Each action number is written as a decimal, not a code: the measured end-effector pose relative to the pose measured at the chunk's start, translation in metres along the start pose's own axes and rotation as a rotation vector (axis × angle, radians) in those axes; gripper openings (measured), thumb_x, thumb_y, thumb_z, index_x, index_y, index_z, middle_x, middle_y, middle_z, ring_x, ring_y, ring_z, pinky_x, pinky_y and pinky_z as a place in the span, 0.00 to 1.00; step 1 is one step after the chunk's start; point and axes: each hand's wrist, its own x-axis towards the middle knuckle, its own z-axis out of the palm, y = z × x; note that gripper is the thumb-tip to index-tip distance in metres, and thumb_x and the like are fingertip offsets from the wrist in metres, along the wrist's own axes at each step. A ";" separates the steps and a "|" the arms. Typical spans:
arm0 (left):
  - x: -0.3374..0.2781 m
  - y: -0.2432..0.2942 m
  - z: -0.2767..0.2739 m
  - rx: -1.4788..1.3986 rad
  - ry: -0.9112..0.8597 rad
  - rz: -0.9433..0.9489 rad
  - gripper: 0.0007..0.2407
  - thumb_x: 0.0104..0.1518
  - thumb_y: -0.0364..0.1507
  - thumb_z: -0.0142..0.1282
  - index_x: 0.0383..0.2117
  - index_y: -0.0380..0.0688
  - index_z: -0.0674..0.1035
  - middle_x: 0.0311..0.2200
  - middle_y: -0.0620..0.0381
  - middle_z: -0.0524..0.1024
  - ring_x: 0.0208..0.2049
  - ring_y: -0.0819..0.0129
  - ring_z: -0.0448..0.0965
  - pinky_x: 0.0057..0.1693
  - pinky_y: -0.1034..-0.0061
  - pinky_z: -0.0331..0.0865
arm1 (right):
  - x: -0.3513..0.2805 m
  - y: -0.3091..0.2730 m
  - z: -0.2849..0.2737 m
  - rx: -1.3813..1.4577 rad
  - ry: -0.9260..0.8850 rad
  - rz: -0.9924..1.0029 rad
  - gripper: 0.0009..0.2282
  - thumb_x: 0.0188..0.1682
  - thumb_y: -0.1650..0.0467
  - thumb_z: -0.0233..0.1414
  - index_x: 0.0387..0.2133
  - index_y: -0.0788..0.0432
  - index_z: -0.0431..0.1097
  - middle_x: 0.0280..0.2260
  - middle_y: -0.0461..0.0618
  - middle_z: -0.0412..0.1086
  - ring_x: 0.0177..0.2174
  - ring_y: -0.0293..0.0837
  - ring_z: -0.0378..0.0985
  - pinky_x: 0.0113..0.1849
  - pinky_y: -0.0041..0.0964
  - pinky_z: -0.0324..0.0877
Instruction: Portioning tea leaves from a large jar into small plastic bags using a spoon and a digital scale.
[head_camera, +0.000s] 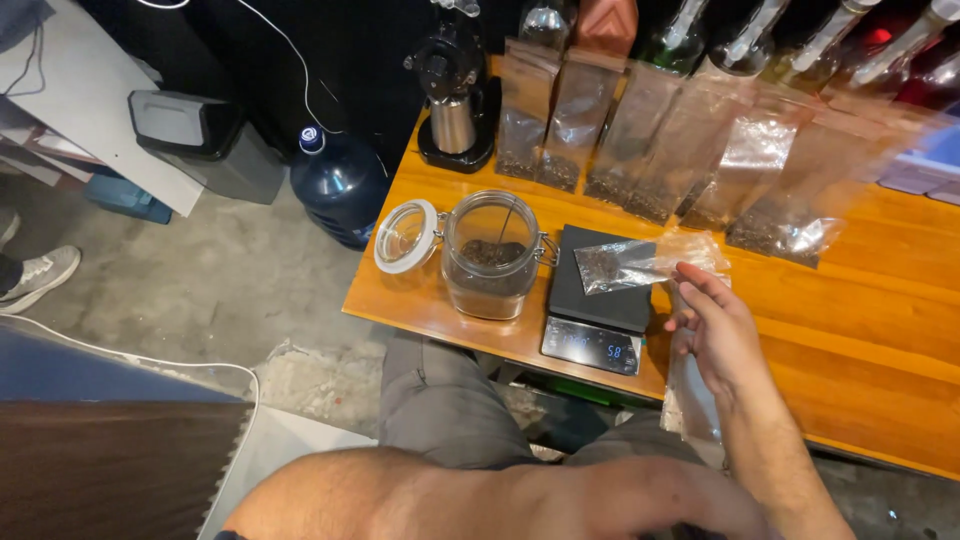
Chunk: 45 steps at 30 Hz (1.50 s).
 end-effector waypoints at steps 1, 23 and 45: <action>0.000 -0.001 0.001 -0.018 0.029 -0.017 0.15 0.70 0.29 0.53 0.61 0.48 0.69 0.58 0.54 0.74 0.57 0.73 0.76 0.68 0.78 0.71 | -0.001 -0.005 0.004 0.027 0.055 0.069 0.17 0.54 0.69 0.49 0.57 0.52 0.66 0.38 0.45 0.61 0.21 0.39 0.69 0.16 0.27 0.51; -0.059 -0.116 -0.058 0.040 0.649 0.065 0.11 0.66 0.35 0.52 0.38 0.39 0.80 0.38 0.53 0.81 0.42 0.67 0.82 0.53 0.73 0.75 | -0.116 -0.130 0.112 -0.571 -0.765 -0.773 0.12 0.52 0.64 0.51 0.42 0.56 0.79 0.38 0.49 0.78 0.26 0.37 0.78 0.25 0.30 0.68; -0.084 -0.146 -0.067 -0.049 1.076 0.015 0.09 0.58 0.25 0.60 0.24 0.47 0.71 0.33 0.50 0.83 0.45 0.54 0.88 0.47 0.68 0.78 | -0.013 -0.173 0.191 -1.264 -0.614 -0.835 0.04 0.55 0.66 0.51 0.34 0.51 0.69 0.38 0.43 0.72 0.42 0.47 0.73 0.46 0.53 0.61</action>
